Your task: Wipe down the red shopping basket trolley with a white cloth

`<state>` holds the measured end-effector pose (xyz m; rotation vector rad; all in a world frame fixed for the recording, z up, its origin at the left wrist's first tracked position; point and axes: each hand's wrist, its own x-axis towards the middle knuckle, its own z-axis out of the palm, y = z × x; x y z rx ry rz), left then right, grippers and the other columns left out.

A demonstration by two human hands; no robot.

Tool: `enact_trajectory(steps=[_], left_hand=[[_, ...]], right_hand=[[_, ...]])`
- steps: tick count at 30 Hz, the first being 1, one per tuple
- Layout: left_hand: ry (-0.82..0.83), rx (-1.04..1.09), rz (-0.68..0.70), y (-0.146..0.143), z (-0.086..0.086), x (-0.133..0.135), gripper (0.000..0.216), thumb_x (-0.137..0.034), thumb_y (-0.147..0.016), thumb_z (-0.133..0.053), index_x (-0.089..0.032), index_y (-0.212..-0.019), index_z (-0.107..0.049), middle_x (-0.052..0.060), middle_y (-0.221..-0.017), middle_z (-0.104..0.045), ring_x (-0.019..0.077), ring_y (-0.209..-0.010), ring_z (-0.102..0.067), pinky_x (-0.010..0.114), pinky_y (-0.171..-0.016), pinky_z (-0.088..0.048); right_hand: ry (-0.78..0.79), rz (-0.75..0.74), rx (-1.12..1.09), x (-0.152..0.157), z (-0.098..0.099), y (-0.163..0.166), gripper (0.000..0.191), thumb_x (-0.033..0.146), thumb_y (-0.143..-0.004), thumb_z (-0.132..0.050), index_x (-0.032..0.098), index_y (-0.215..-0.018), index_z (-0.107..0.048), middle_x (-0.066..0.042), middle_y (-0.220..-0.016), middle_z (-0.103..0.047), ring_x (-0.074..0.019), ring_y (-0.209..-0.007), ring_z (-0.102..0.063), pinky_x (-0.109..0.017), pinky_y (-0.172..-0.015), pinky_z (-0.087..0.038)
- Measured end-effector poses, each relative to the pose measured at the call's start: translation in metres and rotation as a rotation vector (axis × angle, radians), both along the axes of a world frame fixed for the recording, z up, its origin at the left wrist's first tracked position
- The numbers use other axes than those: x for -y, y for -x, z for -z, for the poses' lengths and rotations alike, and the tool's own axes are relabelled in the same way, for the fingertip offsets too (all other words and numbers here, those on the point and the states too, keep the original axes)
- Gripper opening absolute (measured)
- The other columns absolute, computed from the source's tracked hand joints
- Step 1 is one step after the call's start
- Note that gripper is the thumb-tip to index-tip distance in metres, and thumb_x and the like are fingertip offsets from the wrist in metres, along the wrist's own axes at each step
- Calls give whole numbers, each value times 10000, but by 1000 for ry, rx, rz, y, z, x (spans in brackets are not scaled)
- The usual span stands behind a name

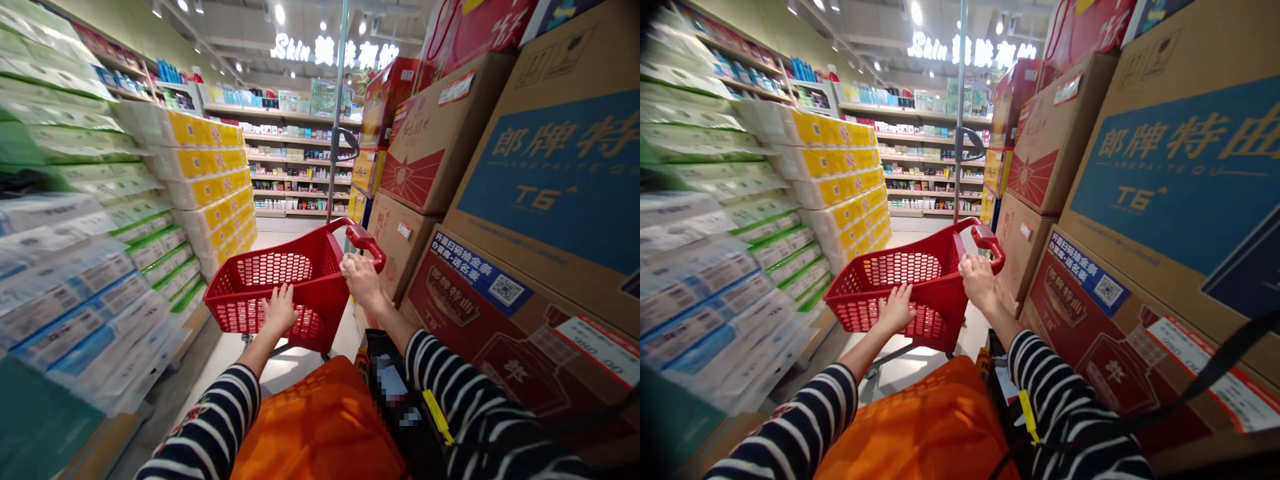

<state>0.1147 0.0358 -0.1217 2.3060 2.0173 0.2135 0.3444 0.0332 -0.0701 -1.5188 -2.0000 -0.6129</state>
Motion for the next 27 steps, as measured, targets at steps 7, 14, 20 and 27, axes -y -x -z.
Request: enact_trajectory(steps=[7, 14, 20, 27], left_hand=[[-15, 8, 13, 9, 1, 6, 619, -304, -776, -409, -175, -1369, -288, 101, -1474, -241, 268, -1342, -223, 561, -1036, -248], [13, -11, -27, 31, 7, 6, 646, -264, -754, -409, -176, -1378, -268, 119, -1475, -231, 269, -1354, -191, 570, -1040, -224], [-66, 67, -17, 8, -11, 8, 587, -299, -805, -379, -153, -1367, -293, 118, -1464, -261, 276, -1347, -208, 571, -1054, -191], [-181, 392, 198, -39, -35, 0, 517, -273, -872, -284, -196, -1383, -257, 52, -1448, -318, 159, -1328, -263, 394, -1087, -215]], right_hand=[[77, -232, 134, -5, 29, 65, 308, 138, -836, -459, 202, -1115, -573, -75, -1302, -475, -235, -1192, -374, -415, -1030, -257], [70, -31, -12, 2, 2, -3, 374, 164, -812, -457, 186, -1175, -545, -96, -1329, -452, -271, -1220, -355, -460, -1039, -209], [104, -56, -27, -4, 19, 36, 470, 148, -794, -444, 128, -1264, -468, -122, -1326, -463, -275, -1216, -375, -461, -1052, -186], [210, -155, -103, -11, 39, 82, 577, 176, -787, -434, 76, -1348, -345, -171, -1316, -467, -266, -1239, -384, -476, -1057, -159]])
